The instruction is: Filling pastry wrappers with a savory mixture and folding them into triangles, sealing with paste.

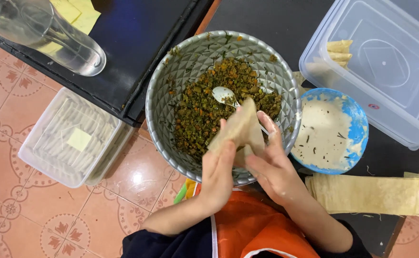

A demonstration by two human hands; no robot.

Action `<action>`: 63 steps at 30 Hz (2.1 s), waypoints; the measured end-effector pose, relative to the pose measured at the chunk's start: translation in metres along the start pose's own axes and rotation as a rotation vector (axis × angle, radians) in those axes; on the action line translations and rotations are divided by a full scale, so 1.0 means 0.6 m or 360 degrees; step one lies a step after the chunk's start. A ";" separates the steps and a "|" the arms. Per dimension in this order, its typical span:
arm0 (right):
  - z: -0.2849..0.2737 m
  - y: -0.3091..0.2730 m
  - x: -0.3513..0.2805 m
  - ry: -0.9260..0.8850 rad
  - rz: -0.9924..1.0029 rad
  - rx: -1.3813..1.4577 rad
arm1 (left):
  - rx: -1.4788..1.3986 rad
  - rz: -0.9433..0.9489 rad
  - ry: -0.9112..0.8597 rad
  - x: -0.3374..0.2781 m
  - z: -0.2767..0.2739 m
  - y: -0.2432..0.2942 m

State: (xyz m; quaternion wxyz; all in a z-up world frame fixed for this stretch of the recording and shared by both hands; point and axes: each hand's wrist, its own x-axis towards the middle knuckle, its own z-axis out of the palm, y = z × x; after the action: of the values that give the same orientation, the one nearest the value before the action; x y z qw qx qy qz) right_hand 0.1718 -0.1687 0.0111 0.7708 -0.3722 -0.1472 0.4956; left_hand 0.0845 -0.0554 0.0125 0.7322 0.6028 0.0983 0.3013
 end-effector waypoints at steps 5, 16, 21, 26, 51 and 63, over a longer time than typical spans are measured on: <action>-0.015 -0.010 0.021 0.0222 0.0186 -0.0207 | -0.0388 -0.0700 0.0114 0.033 -0.040 0.027; 0.021 0.015 0.002 0.0123 -0.0247 0.0341 | -0.0157 -0.0032 -0.0338 -0.023 -0.046 -0.026; 0.034 0.000 -0.010 -0.0007 -0.0365 0.0257 | 0.0497 0.0221 -0.0438 -0.024 -0.070 -0.003; 0.027 -0.027 -0.017 0.0558 -0.1049 -0.1502 | 0.0432 0.0169 -0.0623 0.004 -0.079 0.061; 0.085 -0.085 -0.001 -0.0594 -0.1277 -0.2946 | 0.0544 0.0289 -0.0530 -0.025 -0.069 -0.014; 0.071 -0.096 0.002 0.0149 -0.0678 -0.2199 | 0.0413 0.0001 -0.0569 -0.020 -0.081 -0.007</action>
State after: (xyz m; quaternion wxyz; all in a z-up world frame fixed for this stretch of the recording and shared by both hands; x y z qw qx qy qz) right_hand 0.1847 -0.1627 0.0817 0.4450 -0.7584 -0.4629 0.1121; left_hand 0.0517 -0.0226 -0.0066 0.6542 0.7359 0.0047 0.1745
